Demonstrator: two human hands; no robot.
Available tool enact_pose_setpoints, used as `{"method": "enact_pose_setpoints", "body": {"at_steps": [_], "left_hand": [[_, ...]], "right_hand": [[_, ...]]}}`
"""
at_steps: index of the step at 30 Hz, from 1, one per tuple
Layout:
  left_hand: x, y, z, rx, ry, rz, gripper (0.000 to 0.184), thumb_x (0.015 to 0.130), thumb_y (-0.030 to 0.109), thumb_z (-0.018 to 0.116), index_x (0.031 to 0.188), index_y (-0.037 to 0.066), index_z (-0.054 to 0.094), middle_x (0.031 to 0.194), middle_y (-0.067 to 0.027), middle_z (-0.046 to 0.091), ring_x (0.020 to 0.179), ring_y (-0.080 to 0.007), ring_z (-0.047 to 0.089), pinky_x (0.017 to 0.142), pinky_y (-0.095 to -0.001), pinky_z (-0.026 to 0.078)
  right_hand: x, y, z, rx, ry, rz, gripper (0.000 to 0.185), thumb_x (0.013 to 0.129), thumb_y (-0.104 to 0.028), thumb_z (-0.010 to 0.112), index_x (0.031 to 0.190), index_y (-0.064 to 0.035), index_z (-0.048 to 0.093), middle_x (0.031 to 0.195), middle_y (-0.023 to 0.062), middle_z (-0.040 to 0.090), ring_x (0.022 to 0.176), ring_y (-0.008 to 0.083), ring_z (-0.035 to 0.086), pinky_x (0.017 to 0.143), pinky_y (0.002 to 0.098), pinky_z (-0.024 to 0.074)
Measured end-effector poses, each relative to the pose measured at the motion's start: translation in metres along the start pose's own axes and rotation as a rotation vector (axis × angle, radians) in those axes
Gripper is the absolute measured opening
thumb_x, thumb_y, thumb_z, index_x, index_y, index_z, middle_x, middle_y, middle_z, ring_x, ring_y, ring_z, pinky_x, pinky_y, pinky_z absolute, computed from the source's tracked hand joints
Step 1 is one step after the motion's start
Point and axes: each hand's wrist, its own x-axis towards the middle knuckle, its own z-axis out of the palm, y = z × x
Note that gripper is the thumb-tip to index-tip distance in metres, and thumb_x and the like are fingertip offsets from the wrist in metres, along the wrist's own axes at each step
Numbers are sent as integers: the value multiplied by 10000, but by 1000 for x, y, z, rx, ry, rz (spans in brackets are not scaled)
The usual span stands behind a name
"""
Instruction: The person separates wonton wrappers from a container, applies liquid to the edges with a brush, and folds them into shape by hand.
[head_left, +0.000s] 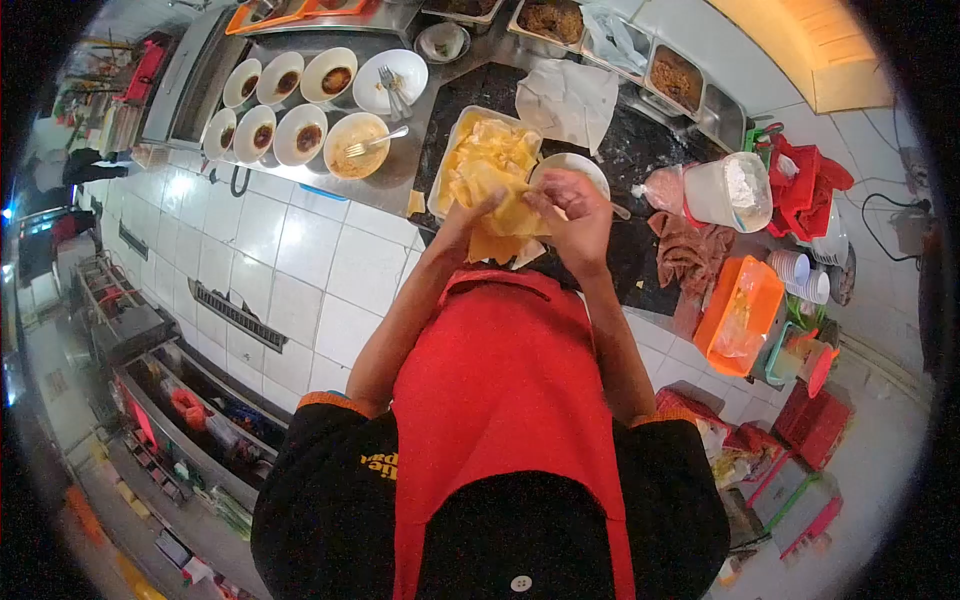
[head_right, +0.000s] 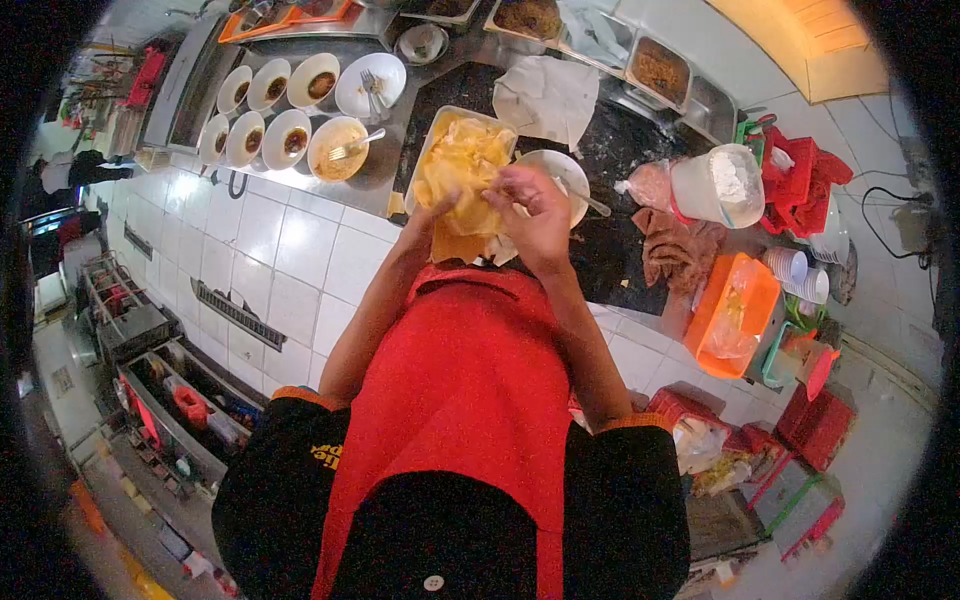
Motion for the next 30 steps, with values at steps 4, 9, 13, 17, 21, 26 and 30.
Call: {"method": "enact_pose_setpoints", "body": {"at_steps": [4, 9, 13, 17, 21, 26, 30], "left_hand": [[0, 2, 10, 53, 20, -76, 561, 940, 186, 744, 1409, 50, 467, 1292, -111, 626, 1124, -246, 668, 887, -396, 608], [9, -10, 10, 54, 51, 12, 560, 908, 151, 780, 1377, 52, 491, 1225, -92, 657, 1038, -229, 693, 813, -402, 627], [16, -13, 9, 141, 6, 27, 601, 923, 181, 757, 1418, 66, 436, 1238, -126, 652, 1021, -311, 707, 701, -528, 648], [16, -11, 4, 35, 54, -15, 519, 922, 144, 761, 1358, 31, 504, 1208, -84, 667, 1028, -210, 699, 855, -374, 614], [17, -10, 0, 2, 88, 43, 473, 929, 137, 749, 1334, 28, 532, 1201, -84, 675, 1011, -212, 705, 837, -372, 622], [16, -13, 1, 30, 136, 18, 459, 924, 149, 758, 1316, 31, 551, 1183, -84, 686, 1016, -213, 704, 815, -383, 628], [7, -5, 11, 74, 134, -20, 463, 921, 163, 765, 1311, 29, 555, 1182, -90, 687, 995, -214, 710, 791, -379, 632]], "right_hand": [[2, -6, -17, -69, 41, 42, 318, 847, 94, 755, 1133, 16, 642, 1032, 84, 704, 960, 160, 714, 867, 290, 583], [5, -9, -25, -78, 91, 36, 352, 836, 135, 742, 1154, 31, 632, 1040, 89, 707, 983, 162, 701, 852, 281, 586], [1, 1, -26, -13, 22, 21, 318, 846, 69, 761, 1139, 5, 655, 1057, 104, 705, 985, 163, 705, 832, 285, 582], [2, 8, -66, -521, -90, 4, 414, 861, -65, 797, 1248, -51, 648, 1336, 157, 600, 1229, 246, 606, 960, 404, 519], [-22, 74, -102, -1367, -77, -44, 545, 802, -360, 829, 1283, -162, 668, 1651, 203, 190, 1520, 429, 141, 1182, 569, 171], [-37, 79, -102, -1422, -203, -75, 490, 853, -399, 773, 1286, -186, 686, 1658, 199, 210, 1542, 405, 126, 1197, 548, 161], [-20, 30, -74, -1084, -59, -218, 470, 842, -385, 787, 1276, -222, 704, 1656, 198, 238, 1537, 403, 158, 1204, 531, 145]]}}
